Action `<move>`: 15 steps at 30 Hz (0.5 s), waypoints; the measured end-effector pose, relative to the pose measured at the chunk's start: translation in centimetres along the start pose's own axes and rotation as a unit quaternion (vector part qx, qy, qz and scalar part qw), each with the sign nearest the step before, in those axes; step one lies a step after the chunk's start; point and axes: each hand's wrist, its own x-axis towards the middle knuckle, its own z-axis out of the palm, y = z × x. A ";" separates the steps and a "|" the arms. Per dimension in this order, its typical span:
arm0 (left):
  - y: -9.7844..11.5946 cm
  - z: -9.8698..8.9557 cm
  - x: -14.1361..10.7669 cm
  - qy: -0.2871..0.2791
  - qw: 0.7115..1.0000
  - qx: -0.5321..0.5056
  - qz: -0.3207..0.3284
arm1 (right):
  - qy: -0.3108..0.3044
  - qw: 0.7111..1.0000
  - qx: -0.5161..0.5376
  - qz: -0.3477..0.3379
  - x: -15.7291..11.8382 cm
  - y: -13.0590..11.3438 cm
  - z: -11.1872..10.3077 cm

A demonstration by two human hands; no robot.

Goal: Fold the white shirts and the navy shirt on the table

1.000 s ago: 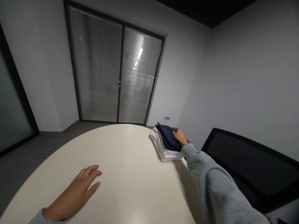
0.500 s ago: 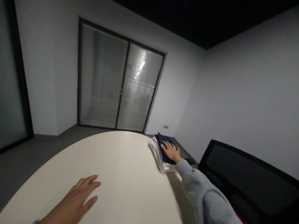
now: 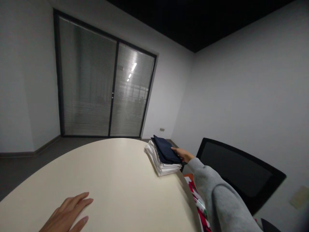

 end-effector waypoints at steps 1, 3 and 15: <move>0.0 0.0 0.0 0.001 1.000 0.000 -0.001 | -0.008 1.000 0.004 0.006 -0.2 0.2 0.3; 0.2 -0.1 0.1 -0.005 1.000 0.004 -0.005 | -0.025 0.999 0.021 0.018 -0.4 0.1 0.8; 0.9 -0.9 0.3 -0.030 0.999 0.019 -0.014 | -0.134 0.980 0.142 0.040 -1.6 -1.1 1.3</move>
